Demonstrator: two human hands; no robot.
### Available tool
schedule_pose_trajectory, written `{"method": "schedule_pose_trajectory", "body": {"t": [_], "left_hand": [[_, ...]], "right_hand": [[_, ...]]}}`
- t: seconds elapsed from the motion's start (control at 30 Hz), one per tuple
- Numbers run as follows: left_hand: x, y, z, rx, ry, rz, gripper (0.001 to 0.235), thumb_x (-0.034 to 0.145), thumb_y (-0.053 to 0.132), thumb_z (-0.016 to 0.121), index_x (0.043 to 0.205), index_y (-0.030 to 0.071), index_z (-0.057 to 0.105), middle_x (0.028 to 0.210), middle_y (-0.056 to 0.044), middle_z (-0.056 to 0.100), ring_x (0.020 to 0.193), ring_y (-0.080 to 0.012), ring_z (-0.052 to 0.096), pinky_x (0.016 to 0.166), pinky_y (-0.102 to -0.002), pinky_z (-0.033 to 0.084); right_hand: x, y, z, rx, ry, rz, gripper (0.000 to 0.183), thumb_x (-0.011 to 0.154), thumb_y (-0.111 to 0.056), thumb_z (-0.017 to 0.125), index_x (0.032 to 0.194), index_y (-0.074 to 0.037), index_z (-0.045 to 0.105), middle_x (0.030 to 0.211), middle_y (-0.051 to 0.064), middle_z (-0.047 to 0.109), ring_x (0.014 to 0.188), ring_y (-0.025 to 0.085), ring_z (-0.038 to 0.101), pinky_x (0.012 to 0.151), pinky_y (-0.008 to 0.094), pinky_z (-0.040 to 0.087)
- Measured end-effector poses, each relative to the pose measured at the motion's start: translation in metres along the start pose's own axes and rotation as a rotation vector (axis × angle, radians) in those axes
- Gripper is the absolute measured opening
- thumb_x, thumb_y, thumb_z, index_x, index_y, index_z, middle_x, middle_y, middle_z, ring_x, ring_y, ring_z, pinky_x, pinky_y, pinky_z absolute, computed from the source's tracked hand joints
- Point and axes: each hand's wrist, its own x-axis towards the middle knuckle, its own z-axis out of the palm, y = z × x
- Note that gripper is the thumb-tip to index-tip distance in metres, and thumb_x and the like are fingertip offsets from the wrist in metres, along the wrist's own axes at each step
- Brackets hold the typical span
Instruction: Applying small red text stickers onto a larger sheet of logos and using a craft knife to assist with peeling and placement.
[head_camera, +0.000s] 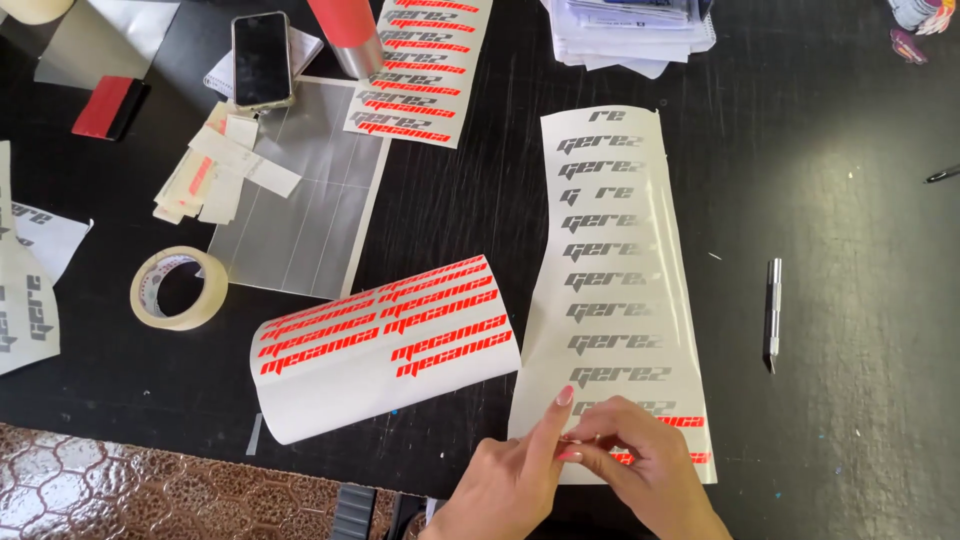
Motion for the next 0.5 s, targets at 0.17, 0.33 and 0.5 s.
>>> {"method": "schedule_pose_trajectory", "body": {"t": [0.17,0.33,0.5], "left_hand": [[0.002,0.000,-0.012,-0.119,0.040,-0.153,0.055,0.103,0.030,0.075,0.145,0.006,0.051,0.062,0.004,0.059,0.042,-0.0088,0.050,0.039,-0.030,0.050],[-0.020,-0.020,-0.028,-0.364,-0.042,-0.421,0.022,0.092,0.029,0.082,0.100,0.013,0.070,0.073,0.000,0.072,0.056,-0.0158,0.058,0.052,-0.032,0.046],[-0.011,-0.007,-0.076,-0.630,-0.170,-1.052,0.018,0.087,0.024,0.089,0.080,0.014,0.075,0.064,0.002,0.069,0.059,-0.0075,0.057,0.063,-0.025,0.051]], "right_hand": [[-0.005,-0.001,-0.007,-0.011,0.094,-0.054,0.009,0.092,-0.014,0.071,0.090,-0.008,0.078,0.080,0.003,0.076,0.069,0.012,0.073,0.062,0.022,0.063],[-0.008,0.005,-0.021,0.041,0.132,-0.025,0.008,0.089,-0.012,0.075,0.091,-0.005,0.077,0.081,0.005,0.075,0.066,0.013,0.066,0.057,0.023,0.056],[-0.004,0.006,-0.024,-0.088,0.082,0.105,0.012,0.085,-0.019,0.081,0.079,-0.010,0.078,0.067,-0.004,0.074,0.059,0.004,0.055,0.056,0.018,0.045]]}}
